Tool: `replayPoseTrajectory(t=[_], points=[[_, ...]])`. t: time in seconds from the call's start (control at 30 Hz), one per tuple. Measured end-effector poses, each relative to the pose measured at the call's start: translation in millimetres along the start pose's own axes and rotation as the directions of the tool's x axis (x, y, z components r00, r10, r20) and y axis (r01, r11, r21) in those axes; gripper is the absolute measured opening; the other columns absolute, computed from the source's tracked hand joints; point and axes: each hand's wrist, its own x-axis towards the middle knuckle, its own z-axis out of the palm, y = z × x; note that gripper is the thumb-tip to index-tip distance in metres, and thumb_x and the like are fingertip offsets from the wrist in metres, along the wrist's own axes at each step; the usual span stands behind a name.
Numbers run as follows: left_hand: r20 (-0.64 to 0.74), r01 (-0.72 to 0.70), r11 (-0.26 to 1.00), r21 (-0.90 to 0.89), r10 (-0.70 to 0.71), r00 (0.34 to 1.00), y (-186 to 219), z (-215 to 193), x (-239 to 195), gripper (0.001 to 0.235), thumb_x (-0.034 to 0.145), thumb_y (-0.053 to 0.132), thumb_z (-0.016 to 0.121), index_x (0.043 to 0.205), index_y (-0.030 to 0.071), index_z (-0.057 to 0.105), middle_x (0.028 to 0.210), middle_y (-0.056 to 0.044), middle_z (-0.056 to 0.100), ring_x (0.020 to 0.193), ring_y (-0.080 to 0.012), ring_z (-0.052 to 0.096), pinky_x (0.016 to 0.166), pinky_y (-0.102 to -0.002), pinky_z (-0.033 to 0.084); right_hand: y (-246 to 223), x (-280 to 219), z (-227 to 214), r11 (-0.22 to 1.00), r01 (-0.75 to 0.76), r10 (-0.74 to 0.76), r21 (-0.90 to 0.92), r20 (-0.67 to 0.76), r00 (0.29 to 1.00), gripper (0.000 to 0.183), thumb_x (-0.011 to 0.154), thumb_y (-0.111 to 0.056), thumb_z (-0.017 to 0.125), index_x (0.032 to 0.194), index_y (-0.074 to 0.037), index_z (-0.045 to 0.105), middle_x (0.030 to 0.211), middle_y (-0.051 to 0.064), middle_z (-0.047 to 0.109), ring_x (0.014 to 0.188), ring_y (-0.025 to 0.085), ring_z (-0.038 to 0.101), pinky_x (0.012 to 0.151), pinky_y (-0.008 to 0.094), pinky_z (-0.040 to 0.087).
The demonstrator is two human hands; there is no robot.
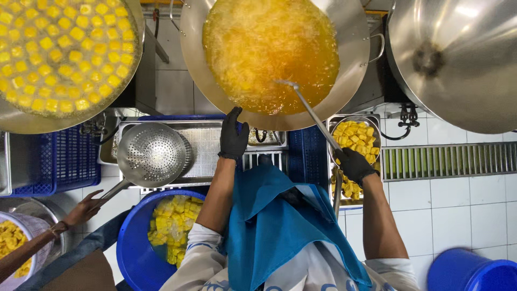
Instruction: The person uses a large mesh strainer to scoop yellow food items from a wok of hot oil and transfers them to a metal tray. They also add more raw yellow cubes from a blue basin into the wok to continue frying.
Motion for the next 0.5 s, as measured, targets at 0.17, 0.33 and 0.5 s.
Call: replayPoseTrajectory(t=[0.17,0.33,0.5], points=[[-0.015,0.03,0.999,-0.017,-0.03,0.999,-6.6,1.2,-11.2,0.049,0.095,0.01,0.065,0.142,0.003,0.054,0.144,-0.023,0.057,0.134,-0.0395,0.056,0.114,-0.045,0.045,-10.4,-13.3,-4.2,0.983,-0.074,0.084,-0.17,0.052,0.995,0.056,0.104,-0.052,0.045,0.116,-0.005,0.071,0.083,0.013,0.071,0.071,0.022,0.066,0.068,0.036,0.051],[-0.036,0.06,0.998,0.008,-0.059,0.998,4.7,-5.1,-15.0,0.052,0.092,0.011,0.066,0.141,0.004,0.055,0.143,-0.024,0.057,0.131,-0.0408,0.056,0.111,-0.046,0.046,-27.1,-27.9,-7.3,0.988,-0.132,0.14,-0.085,0.086,0.986,0.054,0.102,-0.051,0.047,0.115,-0.004,0.071,0.081,0.016,0.069,0.062,0.023,0.062,0.058,0.038,0.05],[-0.045,0.1,0.995,0.017,-0.099,0.994,7.5,-5.9,-19.6,0.053,0.091,0.012,0.067,0.142,0.006,0.055,0.142,-0.023,0.058,0.131,-0.041,0.056,0.111,-0.047,0.046,-35.0,-35.9,-13.9,0.982,-0.161,0.172,-0.104,0.114,0.978,0.053,0.104,-0.052,0.045,0.115,-0.005,0.07,0.08,0.012,0.066,0.059,0.017,0.055,0.054,0.035,0.047]])
